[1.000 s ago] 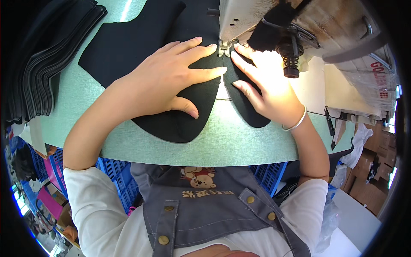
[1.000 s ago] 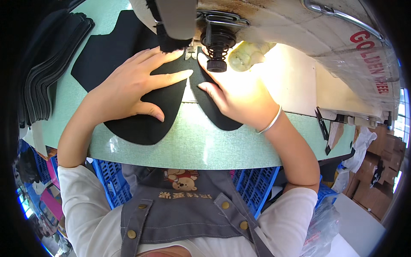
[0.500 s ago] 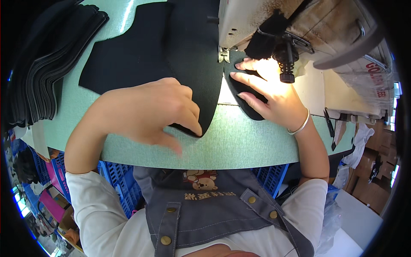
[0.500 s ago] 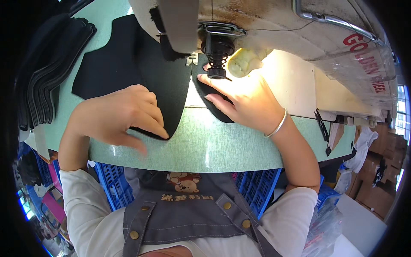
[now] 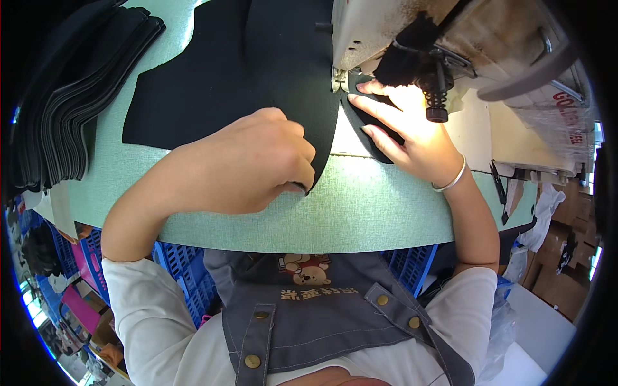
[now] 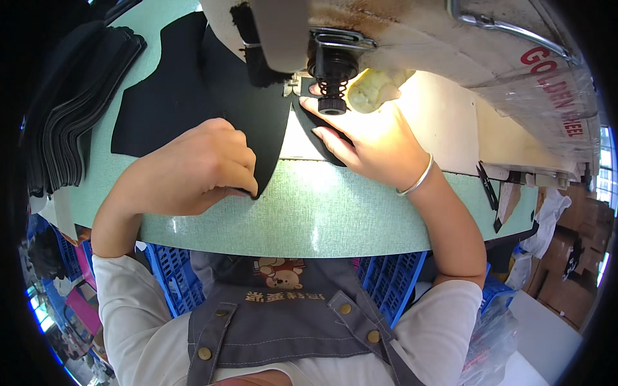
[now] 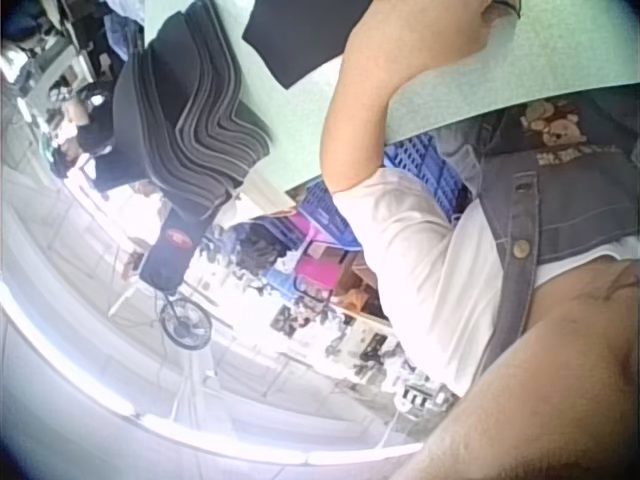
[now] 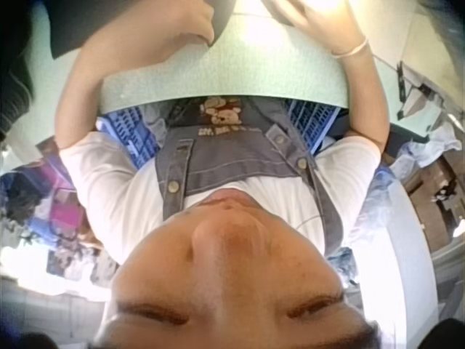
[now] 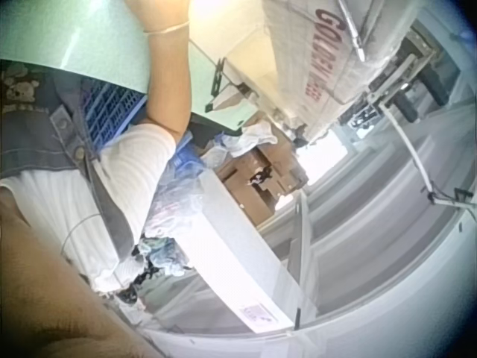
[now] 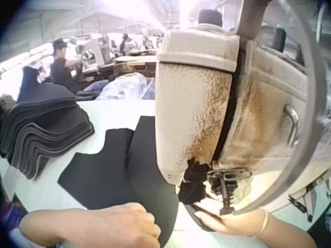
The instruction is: The person sews fabric pieces together using a sewing machine, handles a stack of lining pieces taken from a crate, and turns a sewn piece before placing it into a crate.
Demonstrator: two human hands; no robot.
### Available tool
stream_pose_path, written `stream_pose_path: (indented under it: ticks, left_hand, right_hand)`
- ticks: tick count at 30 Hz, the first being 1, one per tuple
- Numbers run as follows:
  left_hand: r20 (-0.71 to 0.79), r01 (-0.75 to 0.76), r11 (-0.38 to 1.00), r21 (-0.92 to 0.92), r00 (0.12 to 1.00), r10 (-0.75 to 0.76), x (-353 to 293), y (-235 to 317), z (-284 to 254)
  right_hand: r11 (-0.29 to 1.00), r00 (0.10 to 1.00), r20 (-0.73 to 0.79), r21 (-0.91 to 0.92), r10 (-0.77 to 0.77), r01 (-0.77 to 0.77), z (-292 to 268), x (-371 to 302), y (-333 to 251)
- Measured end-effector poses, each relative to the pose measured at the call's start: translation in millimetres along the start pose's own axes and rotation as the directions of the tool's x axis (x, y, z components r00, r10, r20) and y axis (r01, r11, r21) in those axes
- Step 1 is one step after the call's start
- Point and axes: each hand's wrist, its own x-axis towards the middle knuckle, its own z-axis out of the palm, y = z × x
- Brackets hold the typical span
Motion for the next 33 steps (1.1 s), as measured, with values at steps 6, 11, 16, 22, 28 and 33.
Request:
stream_pose_path:
  ticks: [6, 11, 16, 22, 28, 33]
  left_hand:
    - [-0.051, 0.036, 0.994, 0.107, 0.998, -0.031, 3, -1, 0]
    - [-0.109, 0.066, 0.982, 0.176, 0.993, -0.048, 4, -1, 4]
    - [-0.211, 0.080, 0.968, 0.236, 0.977, -0.029, 9, -2, 7]
    - [-0.305, 0.087, 0.948, 0.307, 0.952, 0.011, 14, -10, 13]
    - [-0.370, 0.110, 0.928, 0.355, 0.928, 0.032, 17, -18, 15]
    - [-0.408, 0.134, 0.902, 0.410, 0.911, 0.050, 20, -23, 17]
  right_hand:
    - [0.997, 0.993, -0.087, 0.006, -0.075, 0.075, 2, 4, 5]
    - [0.998, 0.997, -0.050, 0.029, -0.056, 0.058, 2, 5, 7]
    - [0.996, 0.993, -0.082, 0.033, -0.083, 0.085, 3, 5, 9]
    - [0.999, 0.999, -0.034, 0.040, -0.023, 0.024, 3, 4, 9]
    - [0.999, 0.998, -0.048, -0.001, -0.034, 0.034, 4, 4, 11]
    - [0.996, 0.993, -0.093, -0.074, -0.066, 0.059, 9, 2, 15]
